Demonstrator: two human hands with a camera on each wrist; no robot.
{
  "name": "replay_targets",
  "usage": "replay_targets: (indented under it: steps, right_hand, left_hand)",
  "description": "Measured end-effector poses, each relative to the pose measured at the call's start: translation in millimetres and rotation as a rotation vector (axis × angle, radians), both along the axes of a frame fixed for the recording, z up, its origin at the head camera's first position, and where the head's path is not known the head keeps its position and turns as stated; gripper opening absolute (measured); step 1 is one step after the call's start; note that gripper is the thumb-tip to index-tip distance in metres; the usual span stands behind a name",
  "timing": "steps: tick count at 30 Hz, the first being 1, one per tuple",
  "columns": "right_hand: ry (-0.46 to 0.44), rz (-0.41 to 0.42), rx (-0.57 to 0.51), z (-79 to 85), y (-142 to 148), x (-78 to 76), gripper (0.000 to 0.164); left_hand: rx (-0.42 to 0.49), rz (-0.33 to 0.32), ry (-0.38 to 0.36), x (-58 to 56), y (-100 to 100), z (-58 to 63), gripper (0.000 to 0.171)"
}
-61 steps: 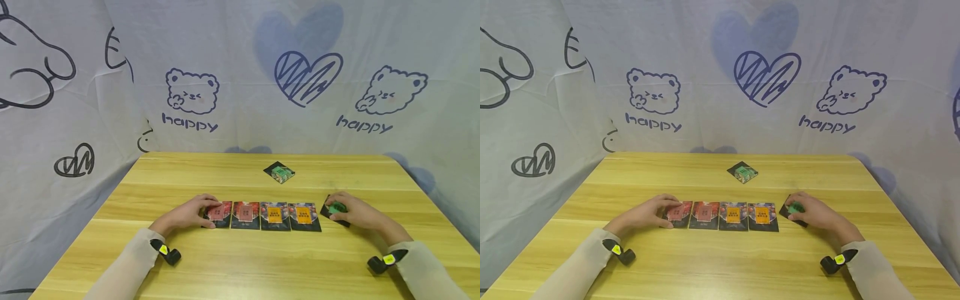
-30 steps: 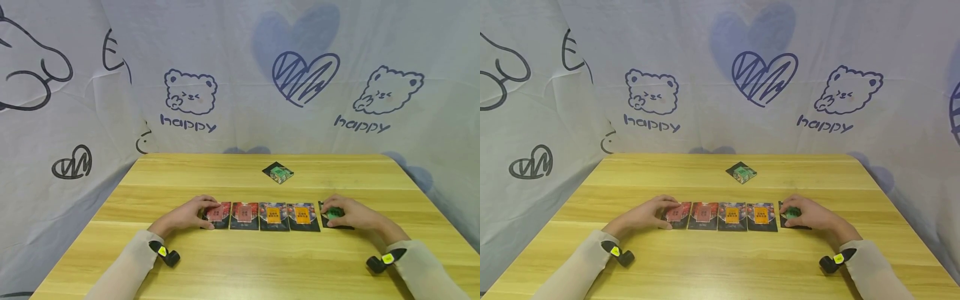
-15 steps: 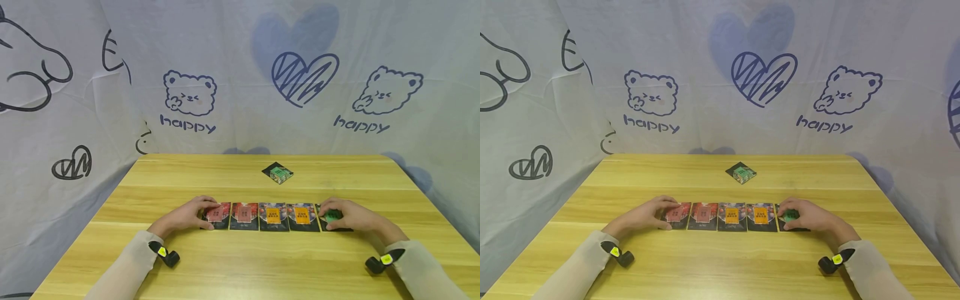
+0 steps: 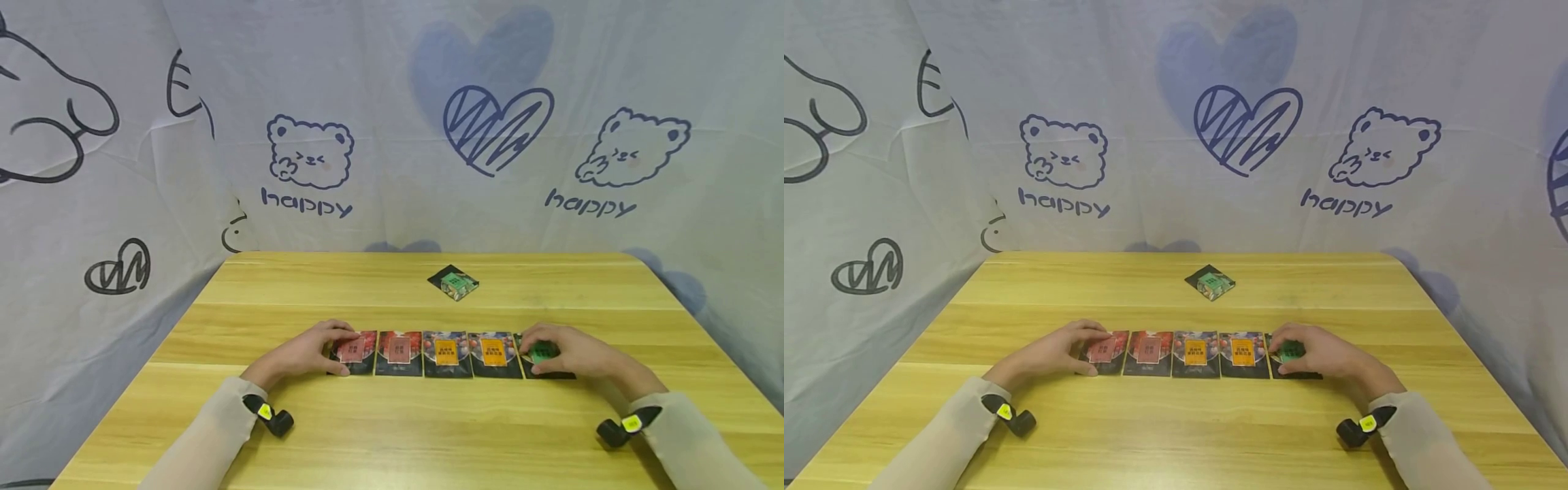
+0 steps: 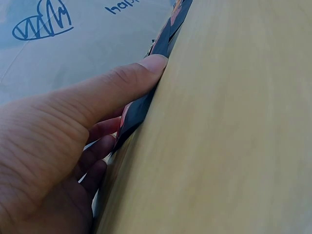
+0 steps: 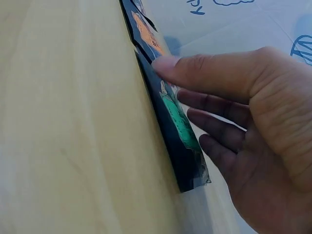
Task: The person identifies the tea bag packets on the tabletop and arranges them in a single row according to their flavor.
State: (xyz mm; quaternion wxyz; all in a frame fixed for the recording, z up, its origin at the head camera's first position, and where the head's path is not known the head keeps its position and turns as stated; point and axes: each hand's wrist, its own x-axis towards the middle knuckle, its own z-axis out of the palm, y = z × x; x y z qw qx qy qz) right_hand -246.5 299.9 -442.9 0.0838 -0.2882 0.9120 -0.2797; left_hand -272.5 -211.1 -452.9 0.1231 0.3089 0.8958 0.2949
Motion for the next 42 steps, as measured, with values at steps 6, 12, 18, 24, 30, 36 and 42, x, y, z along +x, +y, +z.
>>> replay_targets:
  steps: [6, 12, 18, 24, 30, 36, 42]
  right_hand:
    - [0.08, 0.013, -0.037, 6.4, -1.6, 2.6, 0.021]
    - [0.122, 0.006, -0.05, 9.8, -3.0, 3.0, 0.026]
    - [0.12, -0.001, -0.036, 13.8, -5.2, -4.2, 0.034]
    - [0.044, -0.027, 0.017, 20.4, -9.1, -14.1, 0.045]
    - [0.03, -0.011, 0.057, 26.9, -16.8, -23.6, 0.047]
    - [0.031, 0.005, 0.097, 32.9, -26.9, -34.7, 0.052]
    - [0.027, 0.007, 0.135, 35.4, -39.7, -48.1, 0.053]
  left_hand:
    - [0.003, 0.009, -0.002, 0.4, 0.5, 1.1, 0.073]
    - [0.005, -0.003, -0.005, -0.1, 0.1, 1.4, 0.073]
    - [0.0, -0.002, -0.003, -0.6, -0.6, 0.5, 0.073]
    - [0.0, 0.0, -0.005, -0.3, -1.2, -0.1, 0.073]
    - [-0.001, -0.003, 0.0, -1.3, -1.5, -0.5, 0.073]
    - [-0.005, -0.005, -0.003, -2.1, -1.8, 0.0, 0.072]
    - [-0.002, -0.003, -0.011, -0.2, -2.0, 1.3, 0.072]
